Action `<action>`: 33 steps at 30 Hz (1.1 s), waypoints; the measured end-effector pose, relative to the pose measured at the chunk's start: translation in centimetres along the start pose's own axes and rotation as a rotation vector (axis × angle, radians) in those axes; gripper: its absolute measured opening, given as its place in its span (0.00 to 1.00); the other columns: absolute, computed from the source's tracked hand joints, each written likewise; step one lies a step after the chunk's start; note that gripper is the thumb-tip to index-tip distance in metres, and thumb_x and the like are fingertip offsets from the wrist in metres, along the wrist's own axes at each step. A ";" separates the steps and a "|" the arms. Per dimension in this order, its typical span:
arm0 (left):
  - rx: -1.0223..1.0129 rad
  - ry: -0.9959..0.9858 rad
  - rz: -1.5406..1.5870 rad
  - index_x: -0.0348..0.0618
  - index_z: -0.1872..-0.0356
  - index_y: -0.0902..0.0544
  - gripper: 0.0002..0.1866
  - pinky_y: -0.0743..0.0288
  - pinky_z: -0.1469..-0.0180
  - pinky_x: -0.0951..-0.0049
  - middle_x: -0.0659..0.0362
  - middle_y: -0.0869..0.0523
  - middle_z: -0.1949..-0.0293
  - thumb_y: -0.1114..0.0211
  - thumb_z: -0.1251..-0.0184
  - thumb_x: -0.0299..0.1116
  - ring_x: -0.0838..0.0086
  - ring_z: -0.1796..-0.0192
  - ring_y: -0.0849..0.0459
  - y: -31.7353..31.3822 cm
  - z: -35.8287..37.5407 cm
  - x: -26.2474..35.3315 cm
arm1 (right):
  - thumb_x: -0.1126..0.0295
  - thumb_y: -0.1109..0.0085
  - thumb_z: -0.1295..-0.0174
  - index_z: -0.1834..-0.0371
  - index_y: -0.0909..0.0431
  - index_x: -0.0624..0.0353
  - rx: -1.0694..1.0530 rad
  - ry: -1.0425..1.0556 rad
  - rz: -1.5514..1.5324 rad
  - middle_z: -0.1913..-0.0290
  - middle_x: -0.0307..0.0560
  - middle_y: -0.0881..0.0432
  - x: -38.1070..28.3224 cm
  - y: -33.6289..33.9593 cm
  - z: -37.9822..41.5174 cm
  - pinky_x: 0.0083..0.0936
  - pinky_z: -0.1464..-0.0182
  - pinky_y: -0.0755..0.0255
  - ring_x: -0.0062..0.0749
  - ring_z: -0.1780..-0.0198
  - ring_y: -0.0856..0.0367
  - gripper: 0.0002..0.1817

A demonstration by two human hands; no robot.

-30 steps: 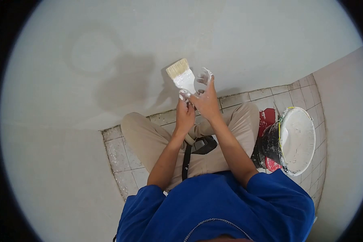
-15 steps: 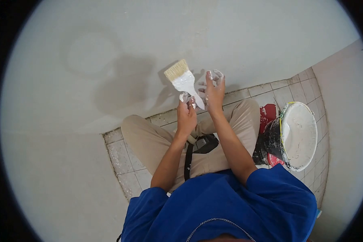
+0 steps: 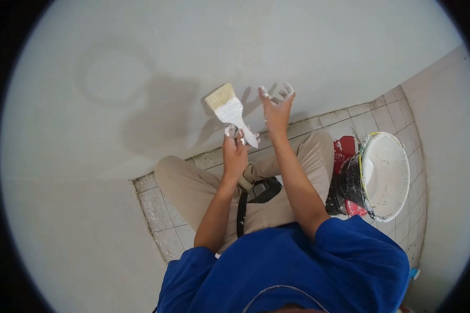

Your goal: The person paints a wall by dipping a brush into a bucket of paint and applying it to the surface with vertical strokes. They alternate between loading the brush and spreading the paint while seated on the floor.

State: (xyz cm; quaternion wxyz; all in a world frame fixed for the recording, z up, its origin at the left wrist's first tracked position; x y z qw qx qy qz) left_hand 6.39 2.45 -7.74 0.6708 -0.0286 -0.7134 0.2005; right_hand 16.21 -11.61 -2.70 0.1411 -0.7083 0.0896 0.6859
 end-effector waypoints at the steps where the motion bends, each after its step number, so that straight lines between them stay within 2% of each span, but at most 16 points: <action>1: 0.009 0.021 0.044 0.35 0.46 0.34 0.12 0.16 0.55 0.65 0.54 0.25 0.53 0.56 0.25 0.28 0.68 0.54 0.19 0.0 -0.1 0.0 | 0.58 0.26 0.53 0.36 0.46 0.67 0.012 0.076 0.008 0.43 0.56 0.39 -1.0 0.1 -0.4 0.39 0.45 0.36 0.42 0.45 0.35 0.47; 3: 0.030 0.073 0.137 0.35 0.46 0.35 0.13 0.14 0.59 0.61 0.54 0.25 0.53 0.56 0.24 0.31 0.68 0.57 0.18 0.0 0.0 -0.1 | 0.56 0.24 0.55 0.36 0.46 0.65 0.037 0.223 0.036 0.42 0.56 0.41 -2.9 0.7 -0.9 0.40 0.43 0.36 0.43 0.41 0.38 0.49; 6: -0.021 0.088 0.170 0.36 0.46 0.34 0.14 0.14 0.59 0.62 0.54 0.25 0.54 0.57 0.23 0.34 0.68 0.57 0.18 0.0 -0.1 0.0 | 0.51 0.22 0.60 0.34 0.47 0.60 0.043 0.809 0.292 0.38 0.57 0.45 -6.8 -0.7 0.3 0.47 0.39 0.42 0.49 0.35 0.46 0.54; 9: -0.042 0.071 0.151 0.37 0.46 0.34 0.14 0.14 0.60 0.64 0.55 0.25 0.55 0.57 0.23 0.35 0.69 0.58 0.18 0.1 -0.3 0.0 | 0.47 0.22 0.64 0.32 0.48 0.54 0.020 0.963 0.494 0.34 0.58 0.51 -5.1 -2.2 -1.4 0.55 0.36 0.50 0.55 0.31 0.55 0.58; 12: -0.015 0.068 0.169 0.38 0.46 0.34 0.13 0.15 0.61 0.64 0.55 0.25 0.55 0.56 0.23 0.35 0.70 0.59 0.19 0.4 -0.2 -0.4 | 0.46 0.23 0.63 0.30 0.50 0.51 0.070 0.973 0.590 0.32 0.60 0.53 -4.1 -1.7 -3.3 0.61 0.36 0.54 0.58 0.30 0.55 0.58; 15: -0.007 0.031 0.276 0.38 0.46 0.34 0.13 0.17 0.60 0.69 0.56 0.24 0.58 0.55 0.23 0.35 0.71 0.60 0.19 -0.1 0.0 -0.1 | 0.49 0.23 0.60 0.30 0.49 0.53 0.064 0.884 0.582 0.33 0.61 0.50 -1.7 0.7 -5.0 0.55 0.34 0.52 0.57 0.30 0.55 0.56; 18: 0.033 0.005 0.358 0.39 0.46 0.34 0.12 0.20 0.61 0.71 0.57 0.24 0.59 0.55 0.23 0.34 0.74 0.62 0.21 -0.3 0.1 -0.5 | 0.53 0.24 0.57 0.31 0.49 0.56 0.093 0.630 0.502 0.35 0.60 0.45 0.0 3.5 -5.7 0.48 0.35 0.44 0.54 0.31 0.49 0.53; 21: -0.009 -0.039 0.339 0.40 0.47 0.34 0.11 0.24 0.63 0.73 0.57 0.24 0.59 0.56 0.23 0.33 0.76 0.63 0.23 -0.9 0.0 0.1 | 0.57 0.25 0.54 0.32 0.49 0.62 -0.125 0.261 0.323 0.36 0.60 0.44 2.2 3.5 -4.4 0.44 0.39 0.37 0.49 0.34 0.43 0.51; 24: -0.042 -0.062 0.312 0.40 0.47 0.34 0.11 0.27 0.63 0.76 0.57 0.24 0.59 0.56 0.23 0.32 0.78 0.62 0.25 -1.4 0.0 -0.4 | 0.56 0.24 0.56 0.32 0.52 0.67 -0.378 0.055 0.233 0.36 0.60 0.44 1.3 1.0 -0.3 0.43 0.42 0.33 0.48 0.36 0.39 0.55; 25: -0.022 -0.054 0.365 0.39 0.46 0.34 0.11 0.28 0.62 0.77 0.58 0.24 0.58 0.56 0.23 0.31 0.79 0.62 0.25 -1.8 0.2 -0.1 | 0.56 0.23 0.58 0.32 0.53 0.68 -0.412 0.101 0.237 0.36 0.60 0.45 0.4 0.3 1.2 0.43 0.40 0.35 0.49 0.35 0.40 0.57; 27: -0.016 -0.061 0.199 0.39 0.46 0.34 0.11 0.28 0.62 0.77 0.58 0.24 0.58 0.56 0.23 0.31 0.80 0.63 0.26 -1.6 0.7 -0.2 | 0.56 0.22 0.60 0.32 0.55 0.70 -0.473 0.201 0.240 0.36 0.61 0.45 -1.0 -1.0 3.7 0.42 0.38 0.38 0.50 0.34 0.43 0.60; 28: -0.019 -0.067 0.117 0.39 0.45 0.34 0.11 0.28 0.62 0.77 0.58 0.24 0.57 0.56 0.23 0.30 0.80 0.63 0.26 -1.7 0.9 -0.3 | 0.56 0.21 0.61 0.32 0.56 0.70 -0.440 0.239 0.279 0.36 0.62 0.46 -1.2 -1.2 3.9 0.43 0.37 0.40 0.51 0.34 0.44 0.61; 29: 0.022 -0.019 0.102 0.39 0.44 0.33 0.13 0.32 0.66 0.81 0.64 0.25 0.62 0.56 0.23 0.33 0.87 0.66 0.30 -1.2 1.2 -1.4 | 0.55 0.21 0.62 0.31 0.57 0.70 -0.405 0.275 0.321 0.35 0.62 0.47 -1.4 -1.4 4.1 0.43 0.35 0.42 0.51 0.33 0.45 0.62; 33: 0.004 -0.049 0.120 0.40 0.48 0.32 0.11 0.33 0.68 0.79 0.64 0.26 0.66 0.57 0.22 0.33 0.84 0.69 0.31 -1.5 1.1 -0.7 | 0.55 0.20 0.64 0.31 0.59 0.69 -0.309 0.315 0.260 0.36 0.64 0.49 -1.0 -1.5 3.3 0.45 0.32 0.50 0.53 0.33 0.48 0.64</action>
Point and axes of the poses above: each hand's wrist, its own z-axis away from the middle knuckle, its own y-axis out of the back of the hand, x = y × z, the point moved 9 cm from there along -z, towards the middle knuckle
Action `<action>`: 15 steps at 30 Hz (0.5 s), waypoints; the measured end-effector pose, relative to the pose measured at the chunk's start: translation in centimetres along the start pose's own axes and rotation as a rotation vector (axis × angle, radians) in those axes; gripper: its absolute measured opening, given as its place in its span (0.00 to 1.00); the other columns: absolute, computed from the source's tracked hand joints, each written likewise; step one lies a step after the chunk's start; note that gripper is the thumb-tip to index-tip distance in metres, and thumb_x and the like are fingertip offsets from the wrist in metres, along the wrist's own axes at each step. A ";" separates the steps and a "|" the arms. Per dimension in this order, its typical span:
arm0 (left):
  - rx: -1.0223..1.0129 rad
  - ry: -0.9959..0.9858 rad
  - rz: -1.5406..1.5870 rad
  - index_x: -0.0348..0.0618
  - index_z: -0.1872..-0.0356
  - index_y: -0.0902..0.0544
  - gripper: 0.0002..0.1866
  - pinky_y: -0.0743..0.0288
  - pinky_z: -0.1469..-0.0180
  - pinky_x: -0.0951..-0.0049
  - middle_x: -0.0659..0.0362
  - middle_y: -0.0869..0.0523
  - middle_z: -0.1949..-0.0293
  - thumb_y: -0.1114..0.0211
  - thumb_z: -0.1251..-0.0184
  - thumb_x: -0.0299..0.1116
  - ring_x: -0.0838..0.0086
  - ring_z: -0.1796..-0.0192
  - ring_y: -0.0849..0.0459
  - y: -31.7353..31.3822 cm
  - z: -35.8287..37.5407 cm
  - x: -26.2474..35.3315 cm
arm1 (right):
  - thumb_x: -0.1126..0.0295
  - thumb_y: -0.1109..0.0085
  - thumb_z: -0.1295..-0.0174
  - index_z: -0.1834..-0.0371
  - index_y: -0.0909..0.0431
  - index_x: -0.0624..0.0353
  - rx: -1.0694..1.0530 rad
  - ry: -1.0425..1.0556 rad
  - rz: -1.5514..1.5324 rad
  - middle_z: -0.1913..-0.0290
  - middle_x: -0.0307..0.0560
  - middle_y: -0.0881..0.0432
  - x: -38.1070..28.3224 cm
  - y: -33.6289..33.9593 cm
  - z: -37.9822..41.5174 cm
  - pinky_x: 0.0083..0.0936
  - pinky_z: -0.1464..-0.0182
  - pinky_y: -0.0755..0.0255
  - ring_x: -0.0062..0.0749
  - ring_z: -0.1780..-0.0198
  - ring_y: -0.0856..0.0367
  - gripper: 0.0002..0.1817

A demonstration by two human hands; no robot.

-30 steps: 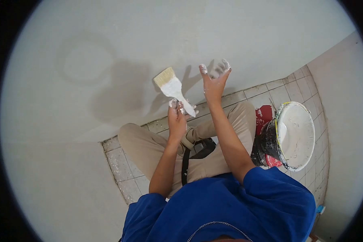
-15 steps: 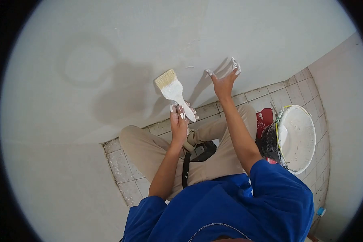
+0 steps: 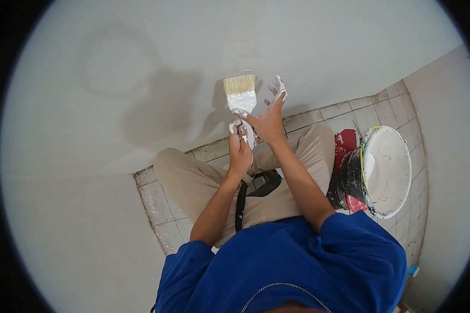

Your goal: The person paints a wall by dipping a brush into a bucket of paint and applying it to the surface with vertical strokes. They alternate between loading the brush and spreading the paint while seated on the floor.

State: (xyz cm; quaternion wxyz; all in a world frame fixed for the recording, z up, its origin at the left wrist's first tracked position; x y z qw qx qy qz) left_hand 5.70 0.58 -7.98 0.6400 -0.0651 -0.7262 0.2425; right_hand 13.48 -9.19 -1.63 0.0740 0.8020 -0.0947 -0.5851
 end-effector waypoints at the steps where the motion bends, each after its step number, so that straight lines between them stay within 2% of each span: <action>1: -0.020 -0.009 0.018 0.40 0.49 0.32 0.11 0.33 0.69 0.79 0.64 0.26 0.66 0.57 0.22 0.33 0.84 0.69 0.31 0.1 -0.1 -0.1 | 0.55 0.20 0.63 0.31 0.59 0.69 0.005 -0.001 0.019 0.36 0.64 0.50 0.1 0.0 0.1 0.44 0.32 0.49 0.53 0.33 0.48 0.64; 3: -0.043 -0.013 0.051 0.40 0.51 0.32 0.10 0.33 0.69 0.78 0.63 0.26 0.66 0.58 0.22 0.34 0.82 0.69 0.31 0.1 -0.4 -0.2 | 0.55 0.20 0.63 0.31 0.60 0.69 0.017 0.004 0.052 0.36 0.64 0.50 -0.2 -0.2 0.0 0.44 0.33 0.48 0.53 0.33 0.48 0.64; 6: -0.037 0.011 0.094 0.41 0.53 0.33 0.09 0.33 0.69 0.78 0.62 0.27 0.65 0.58 0.22 0.34 0.81 0.67 0.30 0.3 -0.3 0.0 | 0.58 0.20 0.62 0.30 0.61 0.65 0.104 -0.025 0.046 0.35 0.61 0.49 -0.6 0.7 -0.6 0.47 0.38 0.37 0.50 0.34 0.42 0.64; 9: -0.023 0.009 0.141 0.41 0.51 0.34 0.09 0.33 0.68 0.78 0.60 0.27 0.62 0.58 0.22 0.34 0.80 0.65 0.30 0.1 0.1 0.2 | 0.60 0.21 0.60 0.30 0.60 0.65 0.157 0.014 0.072 0.36 0.61 0.49 -0.2 1.6 -1.6 0.46 0.39 0.35 0.49 0.35 0.41 0.61; 12: -0.045 -0.004 0.193 0.41 0.49 0.35 0.09 0.32 0.68 0.78 0.59 0.27 0.61 0.57 0.23 0.32 0.79 0.65 0.30 0.5 -0.4 0.1 | 0.62 0.23 0.57 0.30 0.59 0.64 0.307 0.159 0.203 0.36 0.60 0.49 0.0 3.7 -3.0 0.45 0.40 0.35 0.48 0.37 0.39 0.58; 15: -0.046 0.012 0.165 0.41 0.50 0.34 0.08 0.31 0.68 0.77 0.59 0.26 0.60 0.56 0.23 0.33 0.79 0.64 0.29 0.1 -0.7 0.3 | 0.63 0.24 0.55 0.31 0.59 0.64 0.322 -0.028 0.016 0.37 0.58 0.48 0.9 5.3 -3.4 0.44 0.40 0.35 0.46 0.37 0.39 0.56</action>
Point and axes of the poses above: each hand's wrist, its own z-axis away from the middle knuckle, its own y-axis out of the back of the hand, x = y × z, the point moved 9 cm from there along -z, towards the middle knuckle
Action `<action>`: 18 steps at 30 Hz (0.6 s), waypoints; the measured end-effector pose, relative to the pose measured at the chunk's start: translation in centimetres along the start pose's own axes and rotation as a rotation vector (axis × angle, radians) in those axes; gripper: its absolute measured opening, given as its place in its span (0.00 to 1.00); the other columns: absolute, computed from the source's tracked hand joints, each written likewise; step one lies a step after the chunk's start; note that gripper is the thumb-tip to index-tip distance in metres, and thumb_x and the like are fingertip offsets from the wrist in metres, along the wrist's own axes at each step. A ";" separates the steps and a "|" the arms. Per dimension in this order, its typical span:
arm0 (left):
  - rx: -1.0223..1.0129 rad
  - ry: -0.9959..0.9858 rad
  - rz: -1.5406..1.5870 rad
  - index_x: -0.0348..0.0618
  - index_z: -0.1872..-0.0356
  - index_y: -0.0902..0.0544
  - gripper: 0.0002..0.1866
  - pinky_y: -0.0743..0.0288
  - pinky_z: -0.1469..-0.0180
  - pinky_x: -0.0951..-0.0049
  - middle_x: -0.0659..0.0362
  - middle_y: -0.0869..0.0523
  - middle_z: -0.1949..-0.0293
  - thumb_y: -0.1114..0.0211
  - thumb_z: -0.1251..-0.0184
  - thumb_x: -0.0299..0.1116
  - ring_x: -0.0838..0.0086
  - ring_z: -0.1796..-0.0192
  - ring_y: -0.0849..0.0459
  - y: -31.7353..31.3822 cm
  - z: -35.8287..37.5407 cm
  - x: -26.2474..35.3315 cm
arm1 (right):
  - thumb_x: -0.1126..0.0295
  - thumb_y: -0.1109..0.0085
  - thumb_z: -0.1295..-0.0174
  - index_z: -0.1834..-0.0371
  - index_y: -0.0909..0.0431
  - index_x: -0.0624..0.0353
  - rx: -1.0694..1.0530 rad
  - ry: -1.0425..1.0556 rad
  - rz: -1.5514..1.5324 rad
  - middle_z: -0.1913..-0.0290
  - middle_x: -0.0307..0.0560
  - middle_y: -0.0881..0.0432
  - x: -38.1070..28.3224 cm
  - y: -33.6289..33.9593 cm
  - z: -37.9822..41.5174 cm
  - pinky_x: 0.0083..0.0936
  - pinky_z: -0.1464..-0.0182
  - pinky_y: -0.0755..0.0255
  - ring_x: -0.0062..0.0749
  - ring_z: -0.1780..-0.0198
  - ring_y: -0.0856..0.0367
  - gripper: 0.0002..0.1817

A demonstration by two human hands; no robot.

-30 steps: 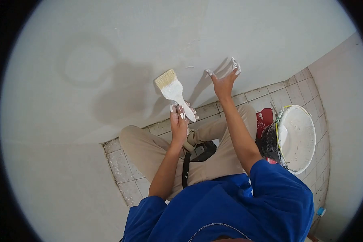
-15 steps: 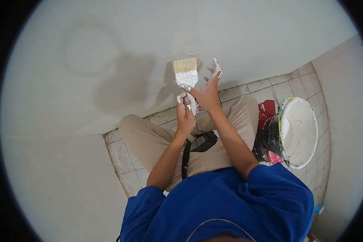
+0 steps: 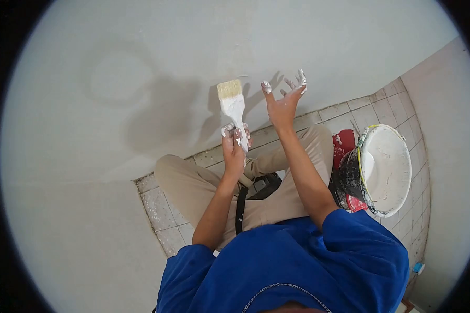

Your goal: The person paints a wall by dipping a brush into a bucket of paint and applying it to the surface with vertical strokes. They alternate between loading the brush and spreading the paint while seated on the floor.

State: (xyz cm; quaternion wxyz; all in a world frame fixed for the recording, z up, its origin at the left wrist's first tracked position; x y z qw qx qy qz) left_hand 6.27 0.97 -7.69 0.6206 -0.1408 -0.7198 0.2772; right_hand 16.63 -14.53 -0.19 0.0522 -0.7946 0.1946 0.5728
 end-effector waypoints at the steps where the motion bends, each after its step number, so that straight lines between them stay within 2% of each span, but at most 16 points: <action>1: 0.015 0.027 0.042 0.41 0.50 0.34 0.08 0.31 0.68 0.77 0.59 0.26 0.60 0.56 0.23 0.33 0.79 0.64 0.29 -0.1 0.0 -0.2 | 0.63 0.24 0.54 0.31 0.59 0.64 -0.034 -0.010 -0.044 0.37 0.58 0.48 0.0 -0.1 0.4 0.44 0.40 0.35 0.46 0.37 0.39 0.55; 3: 0.049 0.079 0.126 0.42 0.51 0.33 0.08 0.31 0.67 0.77 0.59 0.26 0.59 0.56 0.23 0.33 0.79 0.63 0.29 -0.3 0.0 -0.5 | 0.63 0.25 0.54 0.31 0.58 0.64 -0.105 -0.030 -0.133 0.37 0.58 0.48 -0.2 -0.7 1.7 0.45 0.41 0.36 0.46 0.38 0.39 0.55; 6: -0.026 0.132 0.272 0.42 0.50 0.33 0.09 0.32 0.66 0.77 0.59 0.26 0.58 0.56 0.23 0.33 0.79 0.62 0.28 -0.8 0.1 -0.6 | 0.62 0.25 0.53 0.31 0.58 0.63 -0.254 0.089 0.035 0.37 0.58 0.47 -1.6 -2.1 4.3 0.45 0.41 0.36 0.47 0.38 0.39 0.54; 9: -0.072 0.144 0.258 0.42 0.50 0.33 0.09 0.33 0.67 0.77 0.60 0.26 0.57 0.55 0.23 0.33 0.79 0.62 0.28 -0.9 0.3 -0.6 | 0.56 0.24 0.56 0.33 0.55 0.69 -0.165 0.107 0.097 0.39 0.64 0.47 -0.9 -2.3 4.0 0.45 0.38 0.43 0.49 0.38 0.41 0.56; 12: -0.022 0.153 0.230 0.42 0.50 0.33 0.09 0.34 0.68 0.78 0.60 0.26 0.59 0.55 0.23 0.34 0.79 0.63 0.29 -0.8 0.3 -0.8 | 0.54 0.23 0.59 0.33 0.55 0.70 -0.042 0.043 0.085 0.39 0.63 0.48 0.2 -1.7 1.6 0.44 0.37 0.43 0.50 0.36 0.43 0.59; 15: 0.005 0.141 0.193 0.41 0.50 0.33 0.09 0.35 0.69 0.80 0.59 0.26 0.60 0.56 0.23 0.34 0.80 0.63 0.29 -0.6 0.0 -0.7 | 0.51 0.21 0.62 0.33 0.55 0.70 -0.151 0.059 -0.081 0.37 0.62 0.51 -0.2 -2.0 1.6 0.43 0.35 0.44 0.51 0.34 0.46 0.62; 18: -0.037 0.153 0.198 0.40 0.49 0.33 0.10 0.35 0.70 0.80 0.59 0.26 0.60 0.56 0.23 0.33 0.80 0.63 0.30 -0.5 0.0 -0.6 | 0.49 0.20 0.66 0.33 0.56 0.68 -0.341 0.254 0.108 0.36 0.60 0.53 -1.9 -2.5 3.4 0.44 0.33 0.45 0.52 0.32 0.49 0.64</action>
Point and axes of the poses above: each hand's wrist, its own z-axis away from the middle knuckle, its own y-axis out of the back of the hand, x = y × z, the point moved 9 cm from there along -z, towards the middle knuckle
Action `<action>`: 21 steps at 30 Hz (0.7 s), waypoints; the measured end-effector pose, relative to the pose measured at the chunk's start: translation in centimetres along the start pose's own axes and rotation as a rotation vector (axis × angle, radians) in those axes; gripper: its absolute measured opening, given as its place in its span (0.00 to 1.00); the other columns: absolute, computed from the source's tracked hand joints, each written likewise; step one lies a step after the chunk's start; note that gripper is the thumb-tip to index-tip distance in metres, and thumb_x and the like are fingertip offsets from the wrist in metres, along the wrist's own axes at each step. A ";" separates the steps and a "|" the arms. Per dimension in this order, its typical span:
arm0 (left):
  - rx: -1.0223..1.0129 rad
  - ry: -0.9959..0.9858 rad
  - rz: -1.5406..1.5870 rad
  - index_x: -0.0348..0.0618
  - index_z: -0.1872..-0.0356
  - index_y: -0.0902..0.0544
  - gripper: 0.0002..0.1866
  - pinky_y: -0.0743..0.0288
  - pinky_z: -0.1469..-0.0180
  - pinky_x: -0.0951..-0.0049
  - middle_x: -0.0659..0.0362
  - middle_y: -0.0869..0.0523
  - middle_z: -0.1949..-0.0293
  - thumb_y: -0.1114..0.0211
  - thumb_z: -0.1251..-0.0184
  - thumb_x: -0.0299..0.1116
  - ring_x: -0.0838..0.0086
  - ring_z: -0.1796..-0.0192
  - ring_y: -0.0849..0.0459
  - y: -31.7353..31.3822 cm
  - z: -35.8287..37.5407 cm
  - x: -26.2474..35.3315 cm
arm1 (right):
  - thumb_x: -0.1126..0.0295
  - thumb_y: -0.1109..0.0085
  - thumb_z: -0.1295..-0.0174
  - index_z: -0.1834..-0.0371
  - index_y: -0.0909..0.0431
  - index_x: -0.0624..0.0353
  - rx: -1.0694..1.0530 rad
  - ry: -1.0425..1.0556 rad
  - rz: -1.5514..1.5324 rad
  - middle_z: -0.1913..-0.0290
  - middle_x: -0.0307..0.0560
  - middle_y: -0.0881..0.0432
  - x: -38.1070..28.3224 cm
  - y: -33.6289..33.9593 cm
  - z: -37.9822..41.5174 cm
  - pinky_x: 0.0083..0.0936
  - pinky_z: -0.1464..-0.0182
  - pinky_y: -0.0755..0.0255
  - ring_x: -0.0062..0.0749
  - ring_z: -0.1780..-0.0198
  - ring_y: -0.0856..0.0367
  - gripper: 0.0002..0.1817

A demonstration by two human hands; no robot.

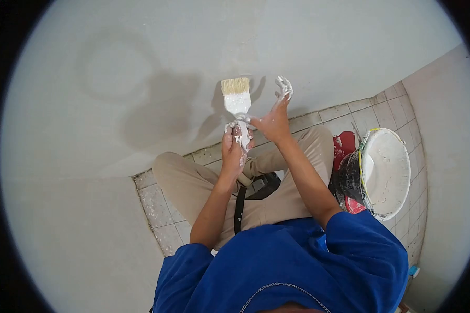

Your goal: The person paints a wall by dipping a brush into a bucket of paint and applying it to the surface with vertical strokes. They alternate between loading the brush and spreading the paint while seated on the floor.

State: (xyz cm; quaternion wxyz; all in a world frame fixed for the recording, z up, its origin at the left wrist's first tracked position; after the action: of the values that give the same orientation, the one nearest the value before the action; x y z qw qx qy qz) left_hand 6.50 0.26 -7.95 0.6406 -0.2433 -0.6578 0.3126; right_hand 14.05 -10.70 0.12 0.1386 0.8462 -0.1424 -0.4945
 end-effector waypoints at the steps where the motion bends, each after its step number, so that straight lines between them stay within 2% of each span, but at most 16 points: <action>1: -0.010 -0.001 -0.017 0.41 0.49 0.33 0.10 0.36 0.70 0.80 0.59 0.26 0.60 0.56 0.23 0.33 0.80 0.63 0.30 0.0 0.0 0.0 | 0.48 0.20 0.67 0.33 0.56 0.68 0.001 0.027 0.002 0.35 0.59 0.54 -0.2 0.0 -0.1 0.45 0.32 0.46 0.52 0.32 0.50 0.65; 6: -0.050 0.018 -0.085 0.41 0.48 0.33 0.11 0.36 0.70 0.80 0.60 0.26 0.59 0.56 0.23 0.33 0.80 0.63 0.30 -0.4 0.4 0.1 | 0.46 0.19 0.71 0.32 0.58 0.66 0.060 0.173 0.153 0.34 0.58 0.56 -0.4 0.4 -2.3 0.48 0.32 0.45 0.53 0.31 0.54 0.69; 12: 0.025 0.080 -0.038 0.39 0.48 0.33 0.10 0.34 0.70 0.80 0.59 0.26 0.58 0.56 0.23 0.32 0.80 0.63 0.30 -0.2 0.2 -0.5 | 0.45 0.19 0.71 0.31 0.58 0.63 0.151 0.175 0.179 0.34 0.58 0.56 -0.8 1.8 -2.6 0.48 0.33 0.45 0.54 0.30 0.55 0.69; 15: 0.024 0.059 -0.090 0.39 0.48 0.33 0.10 0.34 0.70 0.79 0.59 0.26 0.60 0.55 0.24 0.32 0.80 0.64 0.30 -0.2 0.4 -0.4 | 0.45 0.20 0.69 0.32 0.58 0.65 0.077 0.235 -0.025 0.34 0.59 0.56 -1.9 0.3 -0.9 0.48 0.34 0.44 0.53 0.30 0.54 0.68; 18: 0.003 0.060 -0.127 0.38 0.49 0.33 0.10 0.34 0.70 0.79 0.59 0.26 0.61 0.54 0.24 0.32 0.80 0.65 0.31 -0.1 0.5 -0.7 | 0.46 0.20 0.69 0.32 0.61 0.65 0.077 0.229 0.242 0.34 0.60 0.55 -2.0 -0.7 -1.2 0.47 0.32 0.50 0.50 0.31 0.52 0.69; 21: 0.017 0.022 -0.143 0.39 0.48 0.33 0.11 0.33 0.69 0.79 0.59 0.26 0.58 0.53 0.24 0.33 0.81 0.63 0.30 0.2 0.4 -0.6 | 0.52 0.19 0.66 0.33 0.61 0.70 0.146 0.018 0.159 0.34 0.59 0.56 -0.5 0.2 -2.3 0.46 0.32 0.48 0.50 0.32 0.52 0.67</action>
State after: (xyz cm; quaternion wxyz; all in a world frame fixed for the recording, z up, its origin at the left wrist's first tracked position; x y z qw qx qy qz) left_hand 6.17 -0.09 -8.46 0.6705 -0.1936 -0.6638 0.2688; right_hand 15.80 -10.53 1.66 0.1167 0.8446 -0.2432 -0.4625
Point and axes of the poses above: each hand's wrist, its own z-axis away from the middle knuckle, its own y-axis out of the back of the hand, x = y × z, the point moved 9 cm from there along -z, towards the middle knuckle
